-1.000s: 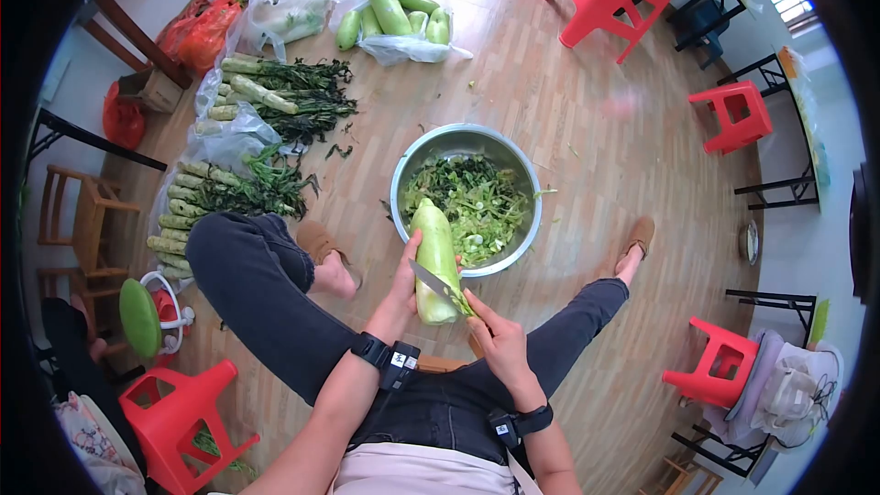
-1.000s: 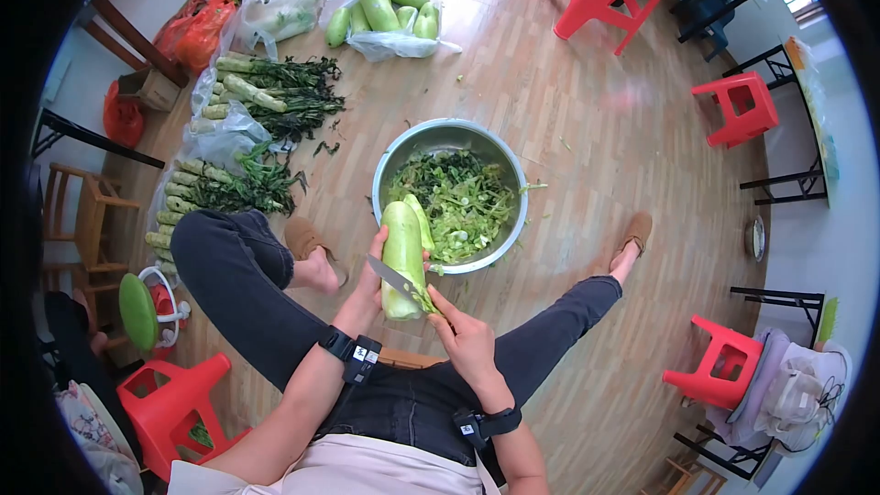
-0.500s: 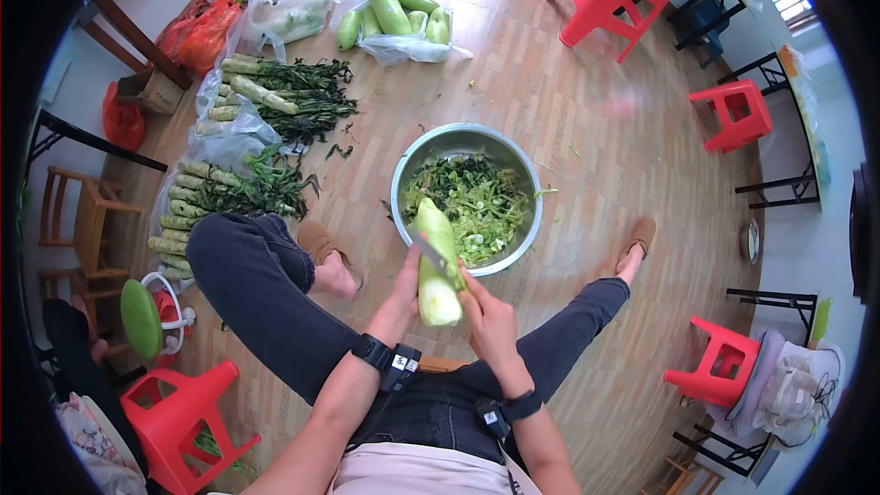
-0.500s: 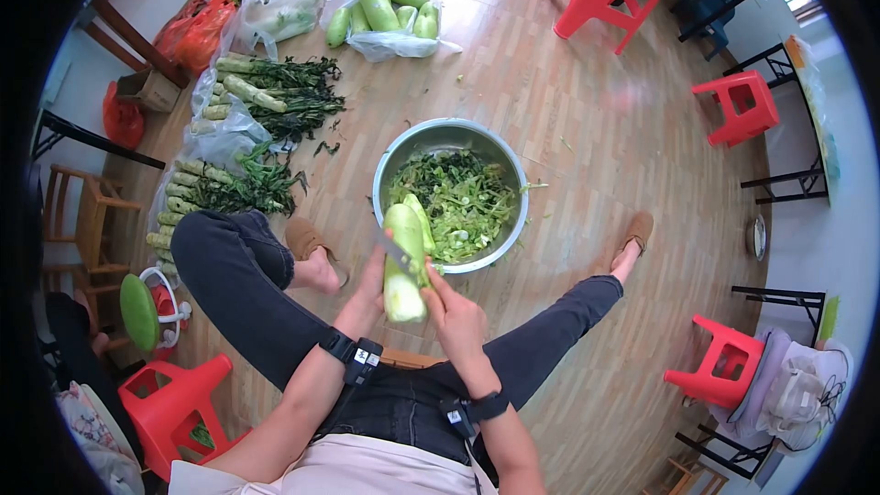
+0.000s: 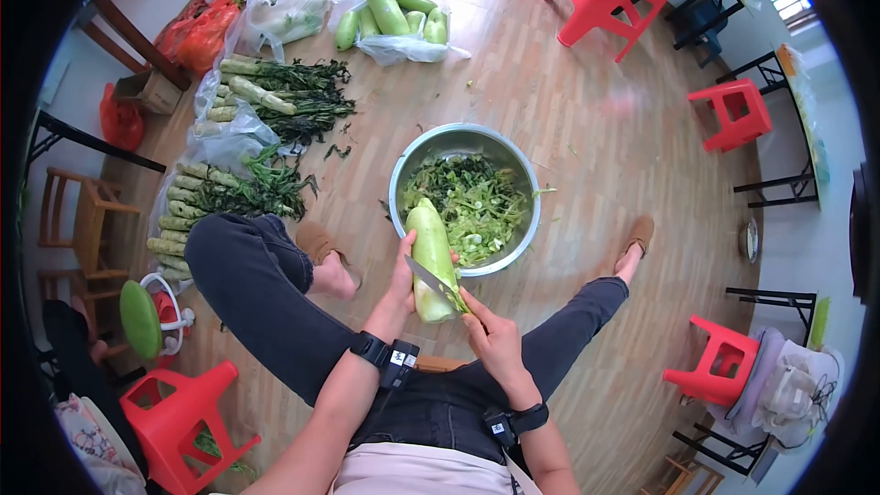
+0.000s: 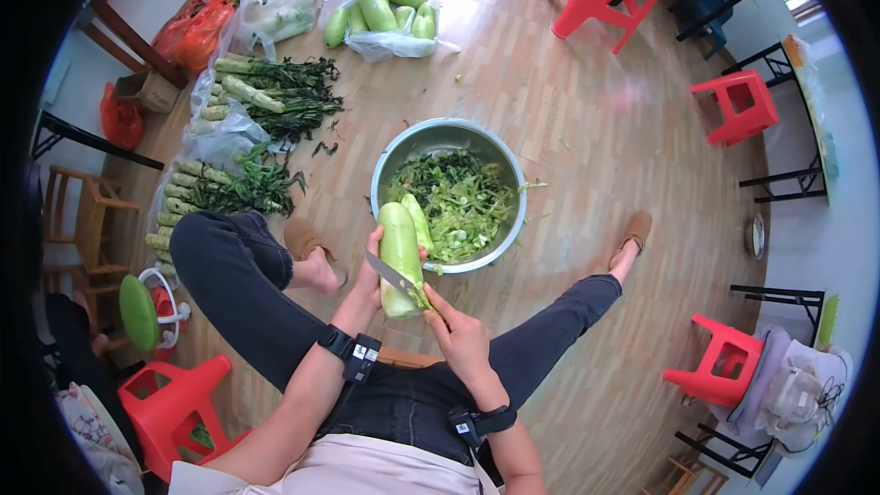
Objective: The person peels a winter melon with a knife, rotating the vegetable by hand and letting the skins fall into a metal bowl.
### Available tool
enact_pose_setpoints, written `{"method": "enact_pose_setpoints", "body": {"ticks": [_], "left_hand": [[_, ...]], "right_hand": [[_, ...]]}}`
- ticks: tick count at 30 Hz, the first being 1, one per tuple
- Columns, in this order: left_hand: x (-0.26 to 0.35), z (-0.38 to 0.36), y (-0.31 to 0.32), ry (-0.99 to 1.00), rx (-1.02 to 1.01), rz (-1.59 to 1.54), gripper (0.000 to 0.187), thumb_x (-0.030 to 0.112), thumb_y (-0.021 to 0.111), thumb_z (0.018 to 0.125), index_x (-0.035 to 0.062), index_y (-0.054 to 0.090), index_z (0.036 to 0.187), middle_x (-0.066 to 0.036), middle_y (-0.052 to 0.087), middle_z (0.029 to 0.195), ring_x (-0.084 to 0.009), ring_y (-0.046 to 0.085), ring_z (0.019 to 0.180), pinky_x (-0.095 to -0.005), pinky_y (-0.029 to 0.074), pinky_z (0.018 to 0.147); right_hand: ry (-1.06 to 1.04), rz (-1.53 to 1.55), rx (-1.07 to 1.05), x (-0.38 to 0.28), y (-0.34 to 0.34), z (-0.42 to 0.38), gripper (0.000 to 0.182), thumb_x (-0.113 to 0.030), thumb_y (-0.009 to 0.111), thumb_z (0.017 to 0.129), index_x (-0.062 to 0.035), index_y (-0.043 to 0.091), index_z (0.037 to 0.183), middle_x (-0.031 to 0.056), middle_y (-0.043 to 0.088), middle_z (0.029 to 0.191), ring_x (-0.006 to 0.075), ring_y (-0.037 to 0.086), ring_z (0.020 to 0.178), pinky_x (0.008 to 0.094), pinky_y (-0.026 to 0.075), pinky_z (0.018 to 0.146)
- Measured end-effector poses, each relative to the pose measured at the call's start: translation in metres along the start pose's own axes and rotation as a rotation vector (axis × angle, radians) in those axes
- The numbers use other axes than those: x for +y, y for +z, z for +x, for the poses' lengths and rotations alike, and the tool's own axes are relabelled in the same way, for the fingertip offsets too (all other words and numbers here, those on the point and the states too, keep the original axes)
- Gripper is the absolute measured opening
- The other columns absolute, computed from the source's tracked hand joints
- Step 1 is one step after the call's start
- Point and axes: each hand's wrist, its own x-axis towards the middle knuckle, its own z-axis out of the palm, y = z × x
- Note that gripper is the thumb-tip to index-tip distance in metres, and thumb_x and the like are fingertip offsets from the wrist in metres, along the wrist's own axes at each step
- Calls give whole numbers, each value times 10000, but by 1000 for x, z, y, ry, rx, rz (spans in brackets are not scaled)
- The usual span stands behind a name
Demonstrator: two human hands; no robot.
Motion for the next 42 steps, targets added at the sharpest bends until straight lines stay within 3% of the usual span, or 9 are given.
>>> {"method": "enact_pose_setpoints", "body": {"ticks": [16, 20, 23, 25, 27, 30, 32, 35, 42], "left_hand": [[-6, 1, -6, 55, 13, 14, 645, 563, 439, 833, 4, 404, 1154, -161, 563, 912, -248, 605, 807, -377, 541, 656], [-9, 3, -11, 66, -28, -47, 655, 562, 438, 834, -4, 415, 1162, -166, 573, 929, -242, 607, 811, -369, 544, 674], [-5, 0, -4, 41, -58, -49, 665, 576, 453, 820, 5, 432, 1160, -165, 575, 942, -237, 606, 817, -363, 538, 689], [-7, 4, -2, 60, -64, -46, 664, 581, 458, 815, 12, 438, 1154, -161, 576, 942, -235, 606, 813, -365, 537, 688], [-7, 3, -3, 78, -64, -53, 663, 587, 463, 809, 18, 445, 1149, -157, 576, 942, -233, 606, 809, -366, 536, 688], [-4, 1, -2, 56, 9, -50, 643, 577, 477, 809, 29, 449, 1144, -151, 579, 939, -230, 610, 803, -364, 540, 677], [-3, 3, -6, 79, 23, -46, 620, 559, 494, 812, 33, 452, 1136, -152, 585, 926, -225, 613, 789, -352, 545, 652], [0, 5, -9, 88, -22, 6, 615, 543, 509, 813, 29, 452, 1146, -157, 588, 922, -220, 615, 781, -338, 546, 626], [0, -3, 0, 2, -13, 92, 628, 549, 480, 824, 25, 452, 1168, -160, 584, 933, -227, 616, 788, -343, 546, 623]], "right_hand": [[-95, -125, 138, -2, 14, 18, 350, -308, 567, 835, -269, 552, 1183, 92, 575, 596, 236, 571, 522, 324, 431, 494], [-67, -98, 132, 4, 20, 23, 347, -293, 552, 851, -245, 544, 1195, 102, 546, 569, 201, 566, 502, 314, 429, 497], [38, 280, 133, 19, 29, 30, 305, -302, 498, 895, -139, 575, 1140, 76, 494, 507, 129, 492, 433, 273, 383, 441], [413, 831, -88, 17, 23, 34, 306, -283, 403, 943, -23, 562, 969, -16, 443, 542, 56, 357, 421, 206, 290, 409], [407, 841, -93, 15, 24, 28, 285, -288, 357, 955, -50, 495, 881, -20, 390, 512, 53, 298, 412, 208, 260, 392], [228, 720, -45, 19, 21, 14, 272, -270, 397, 944, -32, 524, 907, -22, 429, 532, 51, 336, 420, 204, 275, 401], [67, 299, -23, 15, 12, 4, 263, -260, 498, 897, -49, 577, 1032, 56, 502, 527, 111, 471, 444, 242, 357, 431], [14, 22, -27, 4, -3, -1, 282, -251, 557, 852, -84, 581, 1078, 93, 549, 584, 190, 542, 495, 289, 416, 475], [-111, -200, 99, -1, 4, 1, 317, -304, 588, 821, -159, 591, 1102, 91, 582, 639, 247, 576, 548, 334, 439, 487]]}}
